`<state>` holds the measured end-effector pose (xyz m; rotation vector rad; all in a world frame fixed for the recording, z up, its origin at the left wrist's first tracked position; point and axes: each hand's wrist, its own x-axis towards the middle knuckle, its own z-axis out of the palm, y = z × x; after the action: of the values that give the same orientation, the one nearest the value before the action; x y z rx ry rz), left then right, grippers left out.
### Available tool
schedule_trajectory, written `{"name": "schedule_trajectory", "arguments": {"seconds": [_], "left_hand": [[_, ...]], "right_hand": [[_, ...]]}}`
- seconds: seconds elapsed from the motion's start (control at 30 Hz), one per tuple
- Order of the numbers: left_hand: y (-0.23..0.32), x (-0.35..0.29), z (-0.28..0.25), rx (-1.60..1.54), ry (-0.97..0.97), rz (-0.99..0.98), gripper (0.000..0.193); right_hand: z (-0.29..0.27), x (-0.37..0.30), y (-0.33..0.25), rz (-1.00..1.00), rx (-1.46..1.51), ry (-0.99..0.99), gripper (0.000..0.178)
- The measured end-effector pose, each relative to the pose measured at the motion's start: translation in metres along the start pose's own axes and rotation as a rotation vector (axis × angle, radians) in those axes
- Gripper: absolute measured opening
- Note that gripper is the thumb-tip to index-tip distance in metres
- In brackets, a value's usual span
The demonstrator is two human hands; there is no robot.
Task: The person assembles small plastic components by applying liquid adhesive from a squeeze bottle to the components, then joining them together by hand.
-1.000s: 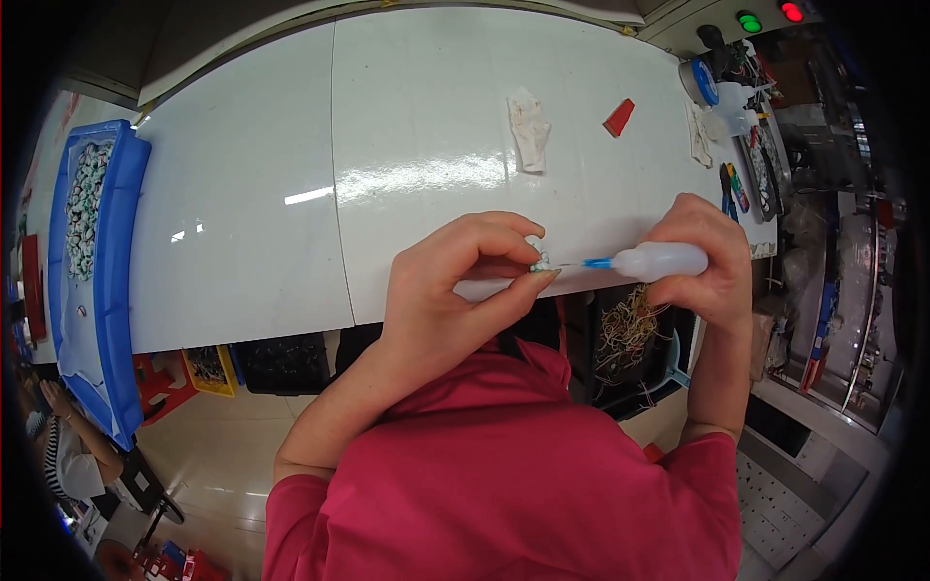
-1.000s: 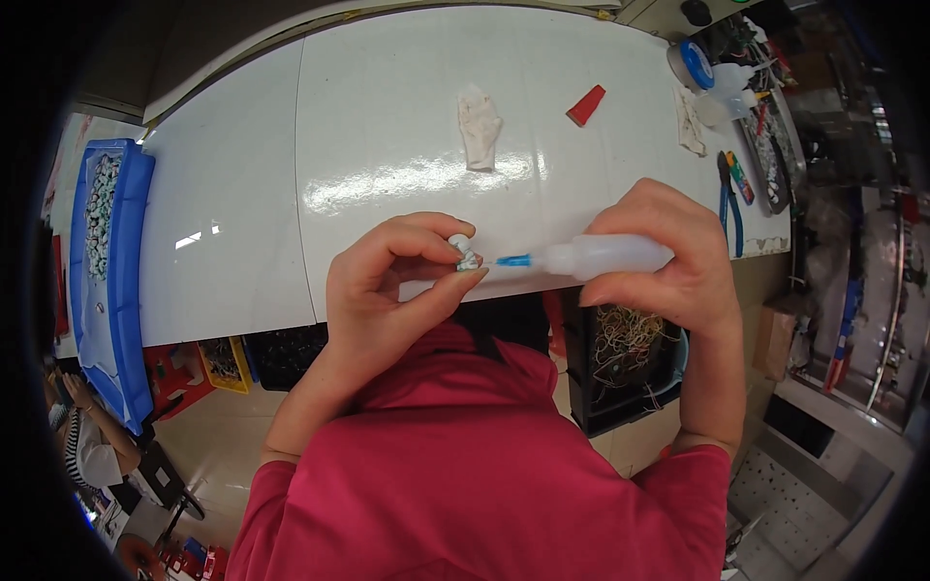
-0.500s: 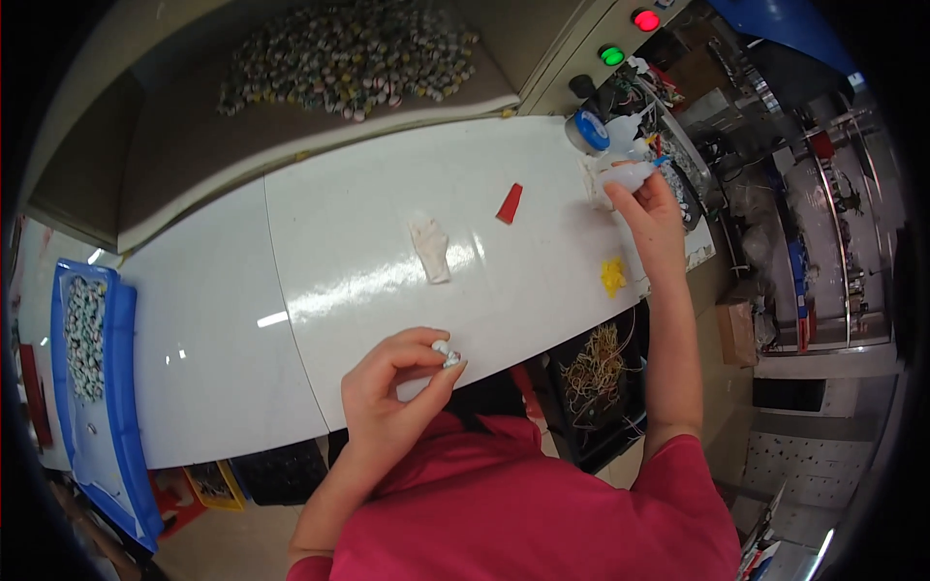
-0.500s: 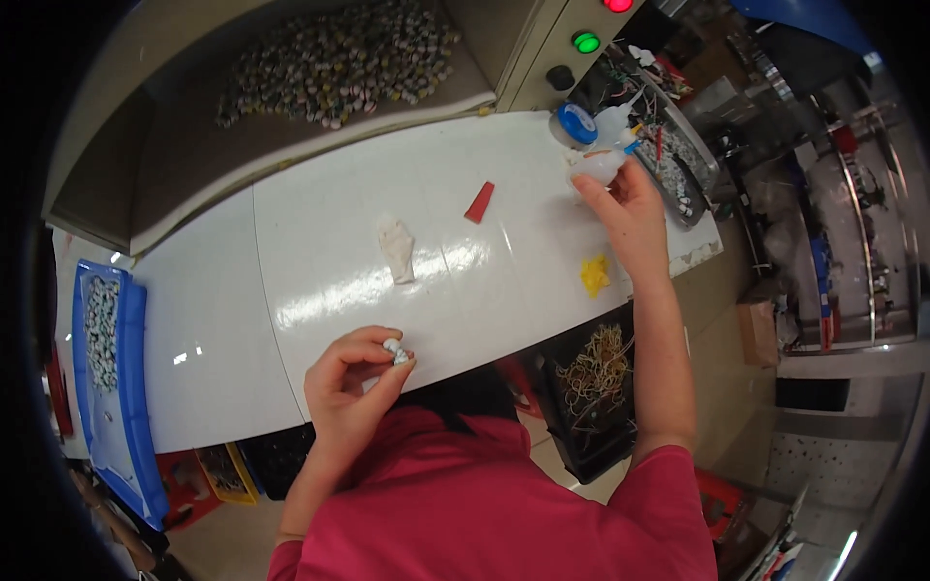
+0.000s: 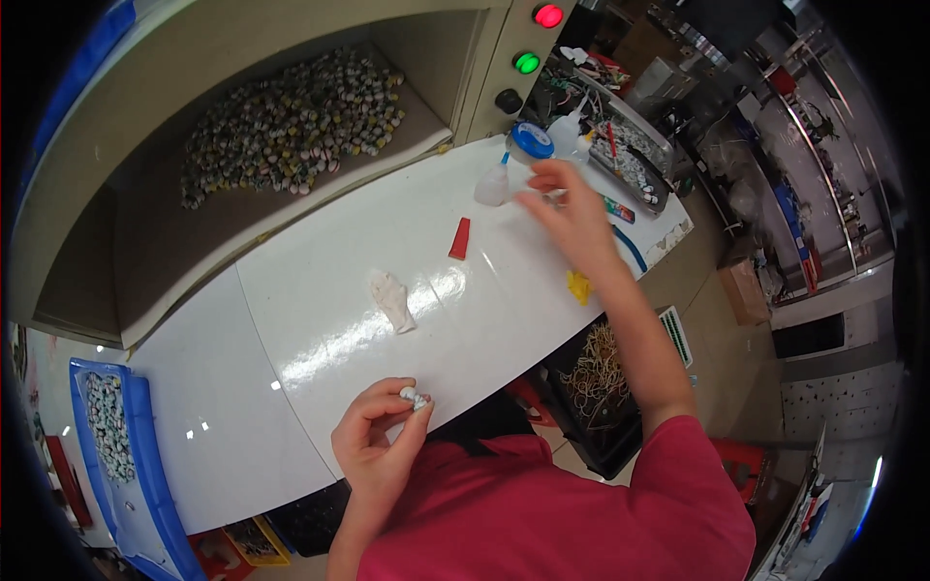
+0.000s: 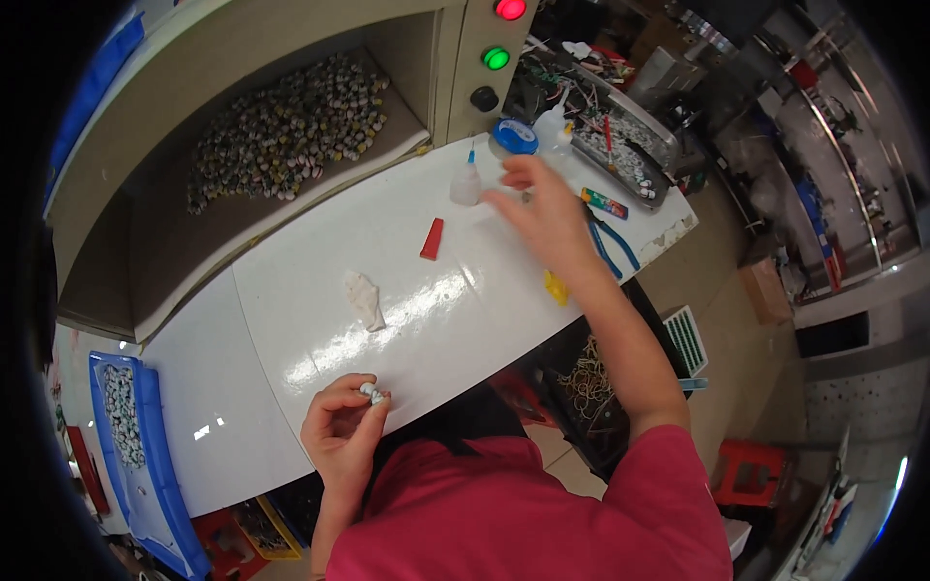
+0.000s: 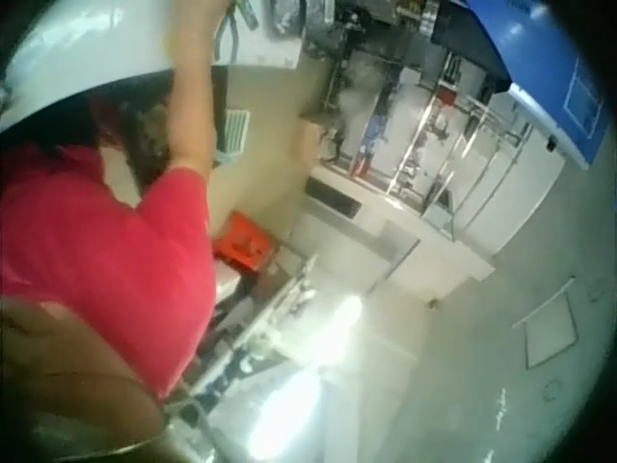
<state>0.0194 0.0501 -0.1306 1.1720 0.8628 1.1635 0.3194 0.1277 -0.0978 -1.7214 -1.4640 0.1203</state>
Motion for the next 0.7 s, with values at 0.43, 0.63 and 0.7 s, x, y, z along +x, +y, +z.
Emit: {"name": "schedule_trajectory", "arguments": {"seconds": [0.43, 0.63, 0.7], "left_hand": [[-0.013, 0.006, -0.015, 0.018, -0.022, 0.016, 0.017], [-0.016, 0.001, -0.023, 0.05, -0.025, 0.091, 0.017], [-0.017, 0.0, -0.023, 0.047, -0.024, 0.096, 0.017]], "right_hand": [[0.005, -0.027, -0.02, -0.306, -0.441, -0.085, 0.019], [0.085, -0.061, -0.082, -0.425, 0.043, -0.426, 0.018], [0.094, -0.062, -0.079, -0.478, -0.008, -0.508, 0.02]]}}
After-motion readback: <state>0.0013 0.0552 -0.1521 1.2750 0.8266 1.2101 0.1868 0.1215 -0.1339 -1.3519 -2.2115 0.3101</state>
